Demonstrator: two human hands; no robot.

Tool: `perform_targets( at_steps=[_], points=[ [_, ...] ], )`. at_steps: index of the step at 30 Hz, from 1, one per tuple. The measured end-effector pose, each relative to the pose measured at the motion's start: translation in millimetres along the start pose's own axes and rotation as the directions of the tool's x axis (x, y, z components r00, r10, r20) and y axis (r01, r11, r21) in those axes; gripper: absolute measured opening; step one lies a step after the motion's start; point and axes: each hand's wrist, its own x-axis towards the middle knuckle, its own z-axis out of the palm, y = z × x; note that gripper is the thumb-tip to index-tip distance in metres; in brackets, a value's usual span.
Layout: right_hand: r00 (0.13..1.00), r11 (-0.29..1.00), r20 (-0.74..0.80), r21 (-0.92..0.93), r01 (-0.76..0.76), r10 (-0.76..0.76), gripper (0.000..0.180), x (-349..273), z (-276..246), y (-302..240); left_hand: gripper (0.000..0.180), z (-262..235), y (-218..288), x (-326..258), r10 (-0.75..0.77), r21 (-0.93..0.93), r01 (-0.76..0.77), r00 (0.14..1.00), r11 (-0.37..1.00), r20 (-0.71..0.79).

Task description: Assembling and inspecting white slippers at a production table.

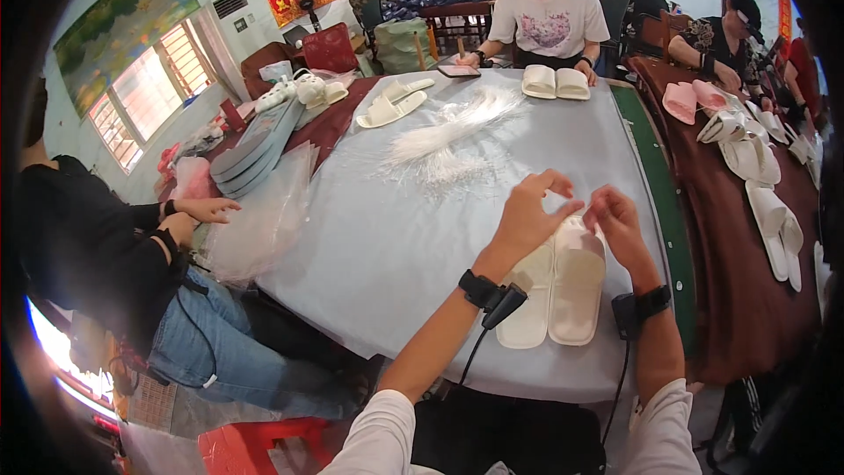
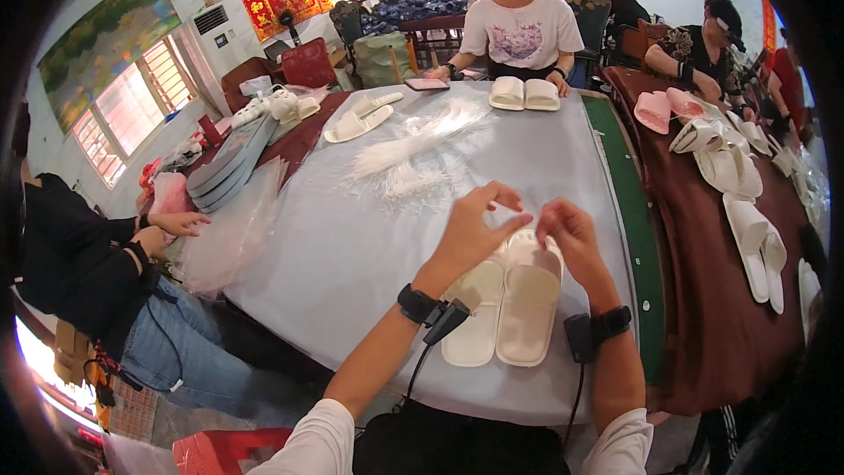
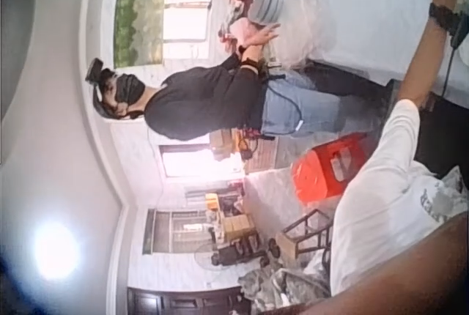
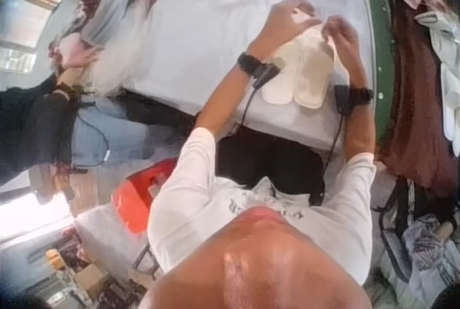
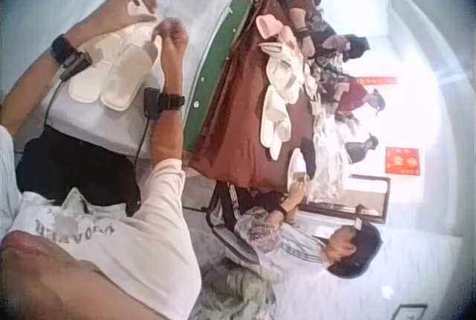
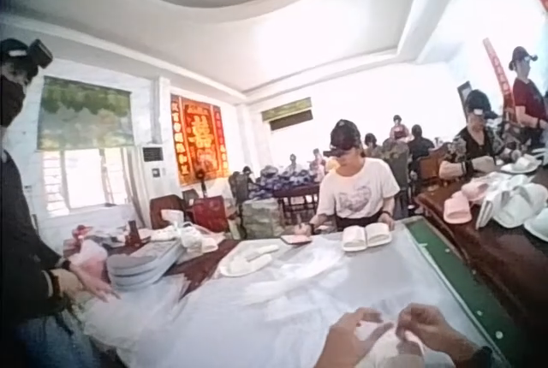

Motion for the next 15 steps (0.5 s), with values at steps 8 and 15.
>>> perform_targets(
  at_steps=[8,15],
  points=[
    [0.860,0.976,-0.492,-0.088,-0.200,0.132,0.021,-1,-54,49,0.053,22,23,-37,-0.246,0.619,-0.027,0.904,0.785,0.351],
    [0.907,0.963,-0.417,-0.216,-0.162,0.059,0.022,-3,-63,68,0.027,-63,-13,-57,-0.125,0.560,-0.063,0.948,0.826,0.292]
  ],
)
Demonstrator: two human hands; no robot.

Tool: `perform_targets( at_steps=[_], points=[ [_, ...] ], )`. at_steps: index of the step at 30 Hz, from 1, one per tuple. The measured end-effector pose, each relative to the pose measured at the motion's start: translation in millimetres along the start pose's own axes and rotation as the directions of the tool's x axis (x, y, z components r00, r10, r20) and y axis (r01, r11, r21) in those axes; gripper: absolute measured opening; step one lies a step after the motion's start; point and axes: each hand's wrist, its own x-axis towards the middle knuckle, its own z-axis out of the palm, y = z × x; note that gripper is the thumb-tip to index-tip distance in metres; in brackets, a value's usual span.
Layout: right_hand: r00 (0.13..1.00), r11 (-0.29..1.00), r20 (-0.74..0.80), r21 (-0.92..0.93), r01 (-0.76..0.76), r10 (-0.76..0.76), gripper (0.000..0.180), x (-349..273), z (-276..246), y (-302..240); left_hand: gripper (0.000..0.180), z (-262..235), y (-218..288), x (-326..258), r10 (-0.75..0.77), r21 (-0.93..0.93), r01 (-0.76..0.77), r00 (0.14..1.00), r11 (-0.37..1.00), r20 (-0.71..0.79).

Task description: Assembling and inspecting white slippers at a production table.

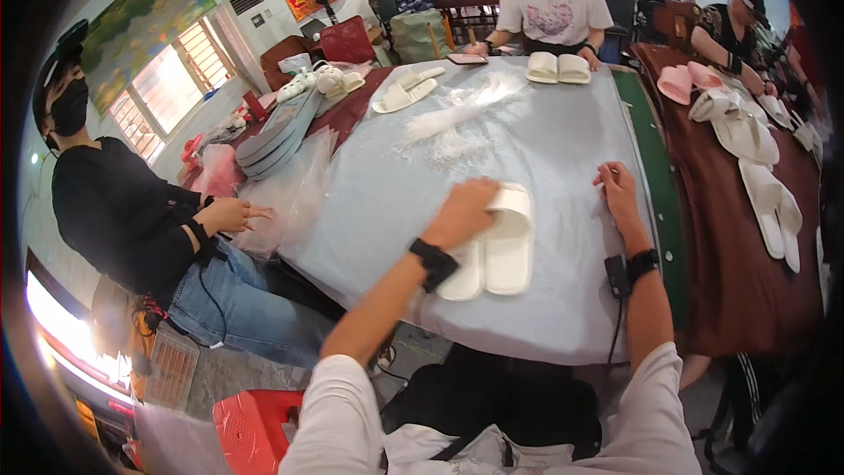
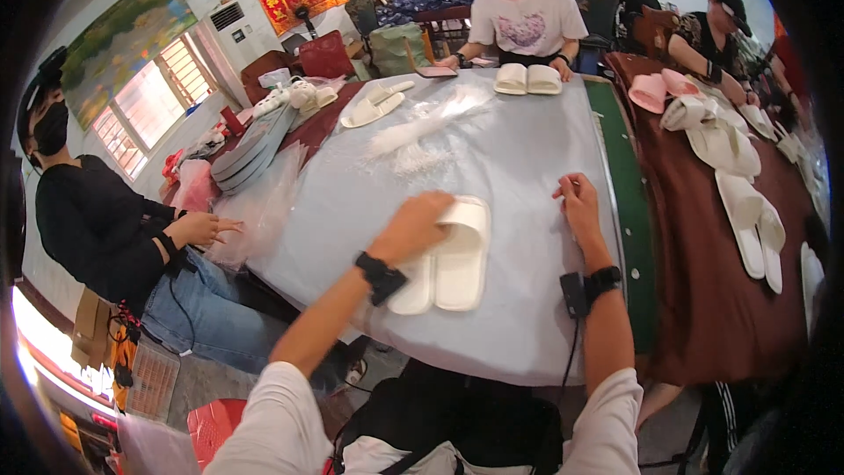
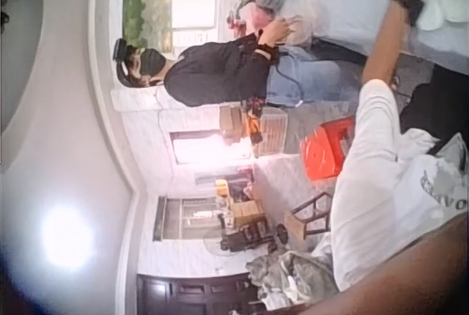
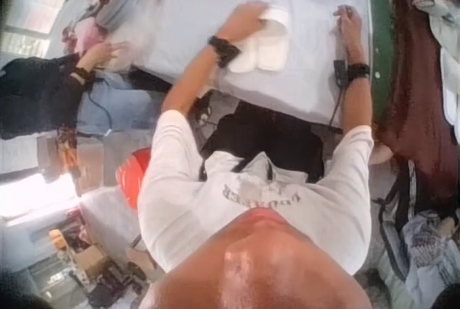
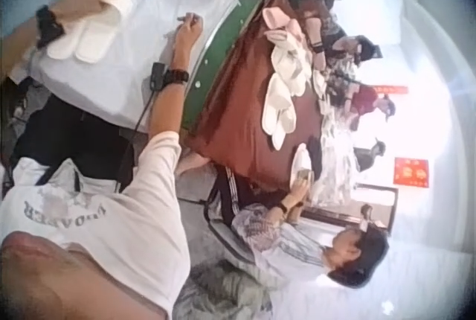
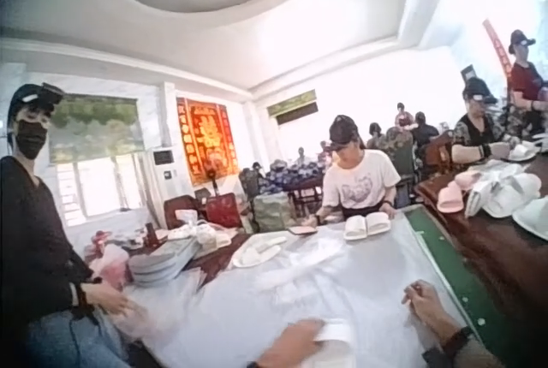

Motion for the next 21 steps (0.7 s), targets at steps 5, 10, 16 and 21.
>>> perform_targets(
  at_steps=[5,10,16,21],
  points=[
    [0.998,0.995,0.000,0.066,0.069,-0.069,0.014,12,0,35,0.035,-36,-99,-27,-0.115,0.139,0.099,0.987,0.985,0.113],
    [1.000,0.993,-0.007,-0.120,0.013,-0.014,0.019,-5,27,-19,0.044,-73,-163,-62,-0.178,0.099,0.163,0.970,0.982,0.165],
    [0.999,0.991,-0.040,-0.135,0.011,-0.017,0.018,-14,9,-24,0.062,-98,-160,18,-0.390,0.416,0.085,0.551,0.905,0.738],
    [1.000,0.986,0.006,-0.168,0.014,-0.013,0.020,-17,36,-44,0.039,-73,-71,97,0.218,0.462,-0.442,0.861,0.769,0.460]
  ],
)
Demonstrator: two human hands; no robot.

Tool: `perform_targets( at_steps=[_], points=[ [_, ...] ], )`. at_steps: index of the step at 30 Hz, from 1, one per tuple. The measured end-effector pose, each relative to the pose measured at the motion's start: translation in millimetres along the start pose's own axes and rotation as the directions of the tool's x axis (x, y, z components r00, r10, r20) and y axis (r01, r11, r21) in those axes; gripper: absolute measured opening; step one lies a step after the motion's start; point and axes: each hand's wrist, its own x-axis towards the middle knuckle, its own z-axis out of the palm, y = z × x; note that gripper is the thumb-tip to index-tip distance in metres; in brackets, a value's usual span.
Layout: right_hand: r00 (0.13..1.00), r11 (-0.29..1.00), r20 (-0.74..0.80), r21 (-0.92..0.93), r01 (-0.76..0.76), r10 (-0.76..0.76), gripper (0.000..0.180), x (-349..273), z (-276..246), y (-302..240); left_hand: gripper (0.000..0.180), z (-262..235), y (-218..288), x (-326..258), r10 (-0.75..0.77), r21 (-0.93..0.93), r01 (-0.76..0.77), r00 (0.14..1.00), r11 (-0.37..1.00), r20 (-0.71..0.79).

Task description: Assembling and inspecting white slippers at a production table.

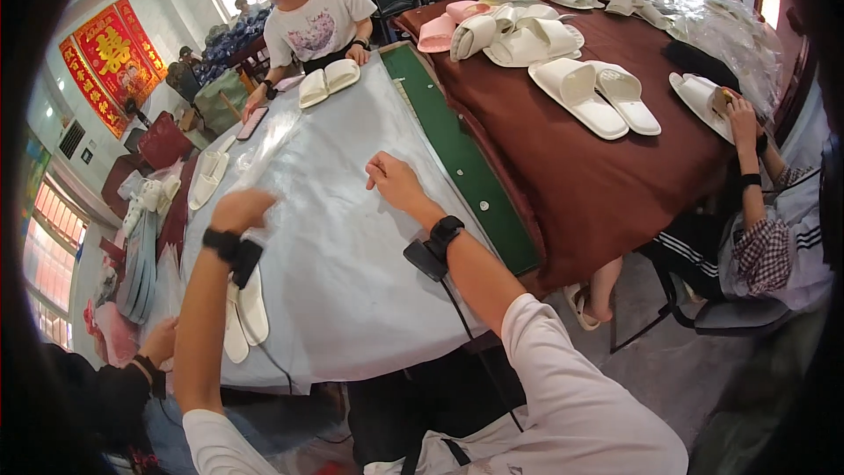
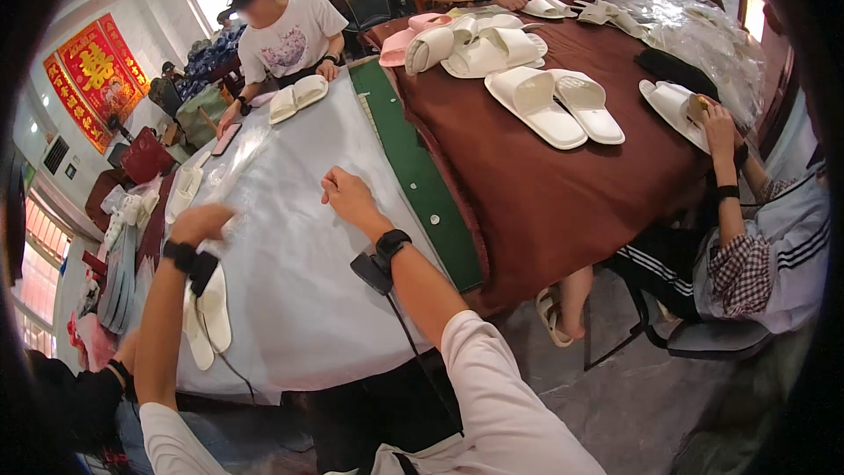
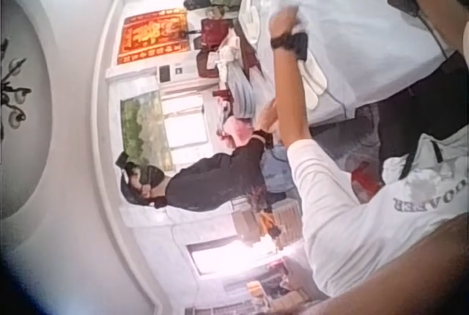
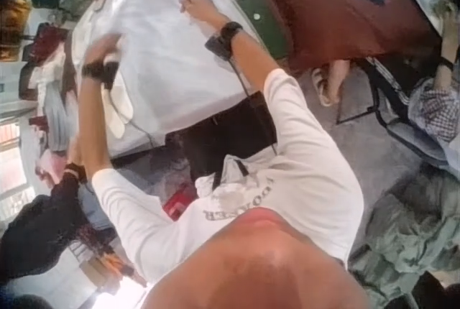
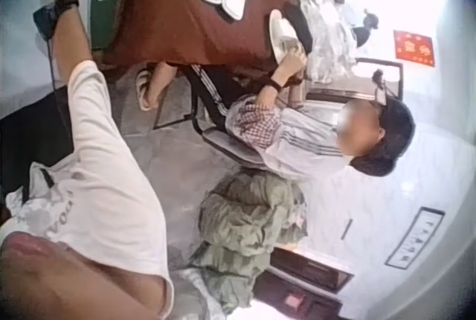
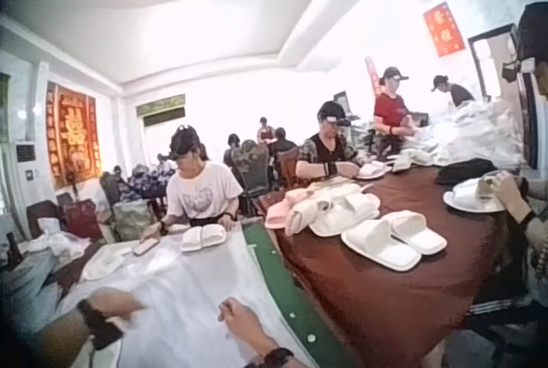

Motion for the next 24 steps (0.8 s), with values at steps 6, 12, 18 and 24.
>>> perform_targets(
  at_steps=[6,12,18,24],
  points=[
    [0.999,1.000,-0.039,0.012,0.021,-0.021,0.013,12,-24,47,0.046,-178,290,239,0.426,-0.570,-0.620,0.785,0.539,-0.451],
    [0.998,0.997,-0.027,-0.064,-0.052,0.050,0.017,-4,-14,6,0.054,-201,402,337,0.404,-0.662,-0.573,0.816,0.482,-0.413],
    [0.999,1.000,-0.034,0.006,-0.013,0.014,0.016,-6,-15,2,0.080,-187,439,387,0.123,-0.732,-0.184,0.983,0.656,-0.137],
    [1.000,0.999,0.004,-0.035,-0.010,0.010,0.018,-8,-16,-7,0.108,-183,436,397,0.154,-0.721,-0.245,0.969,0.648,-0.191]
  ],
)
